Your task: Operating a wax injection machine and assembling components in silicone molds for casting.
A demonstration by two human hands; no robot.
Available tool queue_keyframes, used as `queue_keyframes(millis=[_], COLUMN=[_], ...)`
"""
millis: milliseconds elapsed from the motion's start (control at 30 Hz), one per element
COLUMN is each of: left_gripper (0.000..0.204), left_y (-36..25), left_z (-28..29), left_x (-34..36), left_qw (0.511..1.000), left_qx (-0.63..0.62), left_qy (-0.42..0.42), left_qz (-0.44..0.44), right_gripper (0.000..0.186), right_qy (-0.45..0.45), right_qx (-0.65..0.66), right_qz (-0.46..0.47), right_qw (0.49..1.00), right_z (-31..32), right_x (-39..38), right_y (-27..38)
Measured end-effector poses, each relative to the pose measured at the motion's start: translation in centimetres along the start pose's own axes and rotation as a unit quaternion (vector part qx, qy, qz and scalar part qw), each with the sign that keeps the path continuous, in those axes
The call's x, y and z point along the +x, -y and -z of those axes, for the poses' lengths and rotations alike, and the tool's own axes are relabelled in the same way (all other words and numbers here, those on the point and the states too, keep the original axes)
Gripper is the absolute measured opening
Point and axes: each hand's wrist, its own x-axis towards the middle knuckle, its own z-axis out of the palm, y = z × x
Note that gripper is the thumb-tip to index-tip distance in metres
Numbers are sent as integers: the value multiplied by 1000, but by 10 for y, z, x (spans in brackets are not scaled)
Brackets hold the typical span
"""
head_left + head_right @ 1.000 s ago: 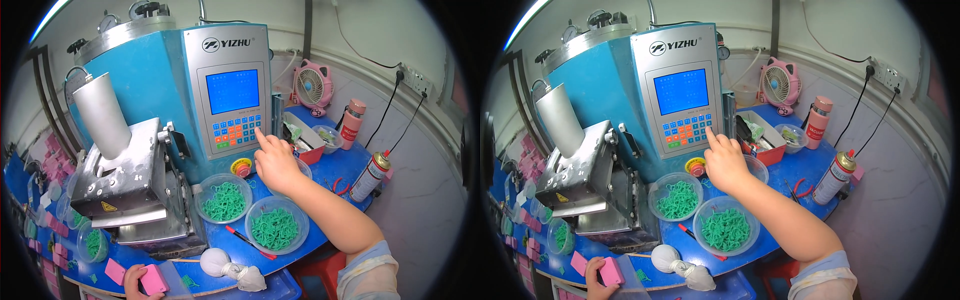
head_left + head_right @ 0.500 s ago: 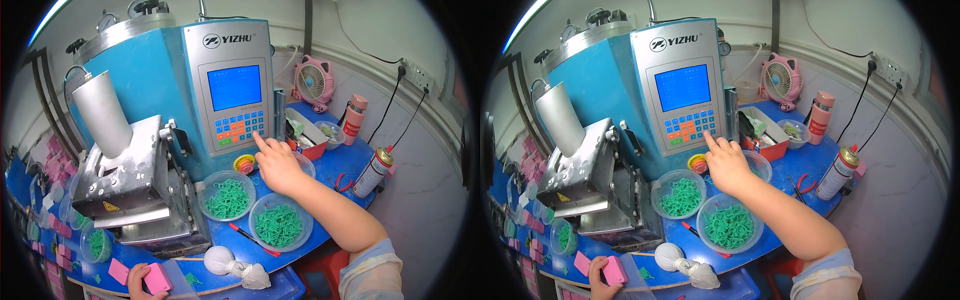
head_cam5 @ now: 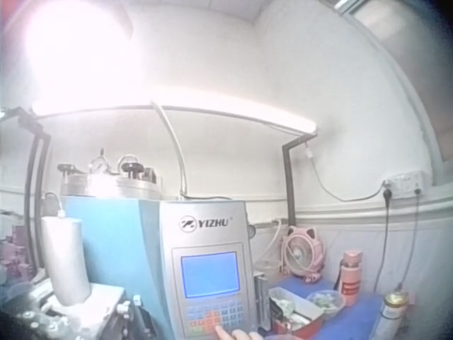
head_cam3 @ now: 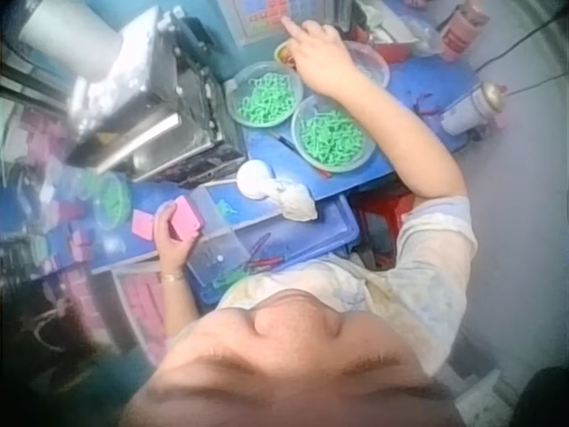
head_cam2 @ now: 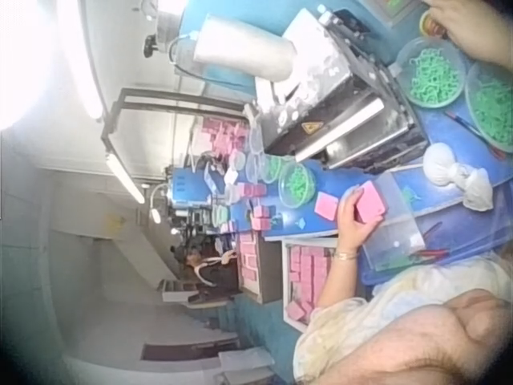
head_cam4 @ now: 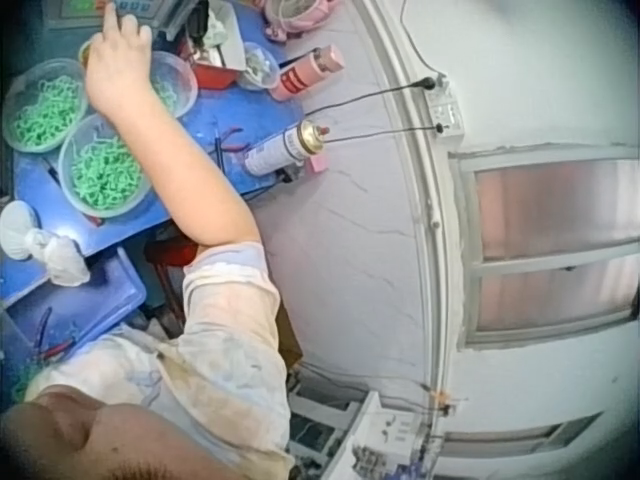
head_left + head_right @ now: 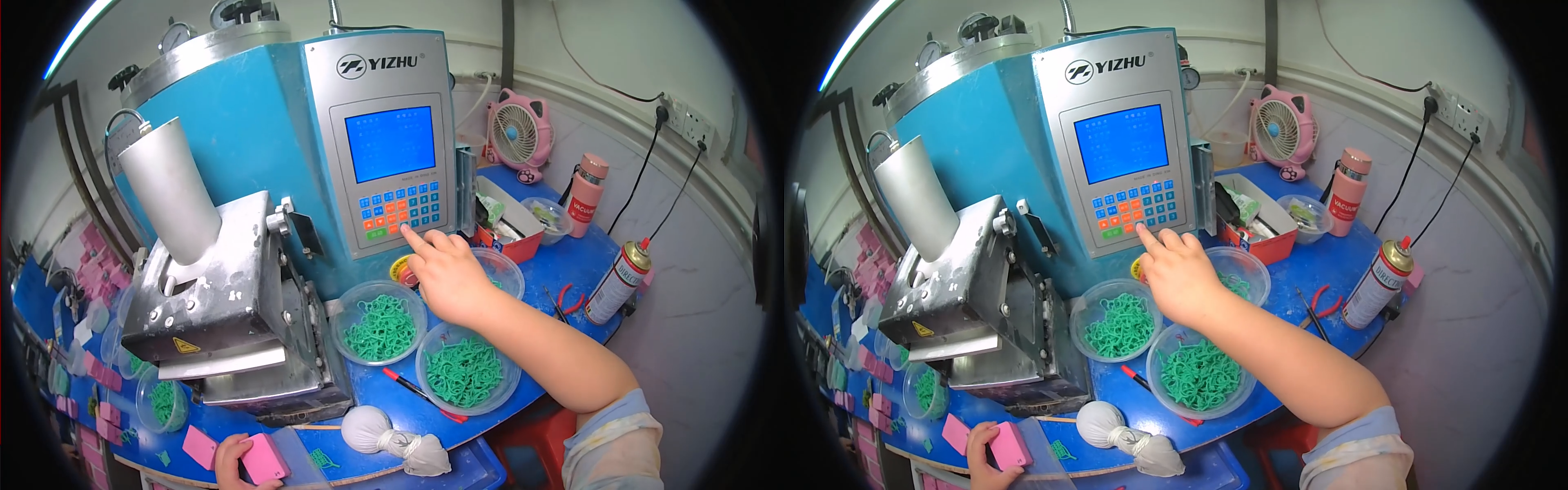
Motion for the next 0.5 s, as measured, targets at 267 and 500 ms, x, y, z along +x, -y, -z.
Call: queue_keyframes(millis=[267,500], left_gripper=[72,72], left_y=[-2,0], left_z=[-1,-1], left_x=[1,-1], left_qw=[1000,1000], left_qx=[-4,-6], left_qy=[-3,-3], left_qz=[-3,0], right_gripper=[23,15], right_qy=[2,-133], right_qx=[80,-11], right_qz=[-13,-64], right_qw=[997,989], right_z=[-2,5], right_x=[1,14], right_y=[-8,-21])
